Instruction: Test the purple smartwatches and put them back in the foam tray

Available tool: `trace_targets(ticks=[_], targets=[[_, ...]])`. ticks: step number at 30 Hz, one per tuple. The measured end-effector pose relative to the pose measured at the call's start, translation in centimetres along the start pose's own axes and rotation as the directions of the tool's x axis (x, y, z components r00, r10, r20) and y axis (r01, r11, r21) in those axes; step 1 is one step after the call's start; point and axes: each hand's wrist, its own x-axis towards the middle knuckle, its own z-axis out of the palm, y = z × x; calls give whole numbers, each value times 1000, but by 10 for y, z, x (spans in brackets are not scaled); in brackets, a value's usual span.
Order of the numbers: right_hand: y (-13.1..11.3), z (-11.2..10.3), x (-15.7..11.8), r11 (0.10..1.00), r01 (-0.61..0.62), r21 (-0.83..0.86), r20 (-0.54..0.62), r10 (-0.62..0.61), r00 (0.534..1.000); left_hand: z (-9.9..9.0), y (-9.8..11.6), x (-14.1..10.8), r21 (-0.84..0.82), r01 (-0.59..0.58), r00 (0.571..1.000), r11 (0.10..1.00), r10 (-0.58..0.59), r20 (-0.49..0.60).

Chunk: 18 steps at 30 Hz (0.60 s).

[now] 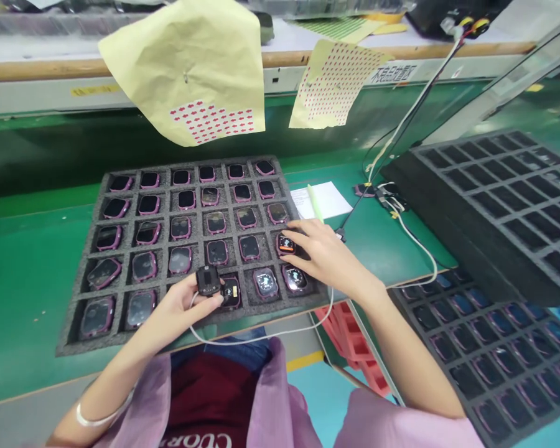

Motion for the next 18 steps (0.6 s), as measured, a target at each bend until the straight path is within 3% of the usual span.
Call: trace_targets(ticks=[5, 10, 14, 18], targets=[[-30, 6, 39, 984, 168, -53, 149, -159, 976, 3, 0, 2, 33, -41, 999, 999, 41, 7], [-30, 14, 57, 989, 120, -87, 196, -102, 975, 0, 2, 0, 52, -34, 999, 998, 33, 36], [-39, 3, 45, 987, 54, 152, 74, -66, 995, -3, -1, 0, -17, -10, 997, 1000, 11, 74], [-77, 6, 31, 928, 79, 364, 36, -99, 994, -6, -1, -1, -46, -5, 994, 999, 10, 111]])
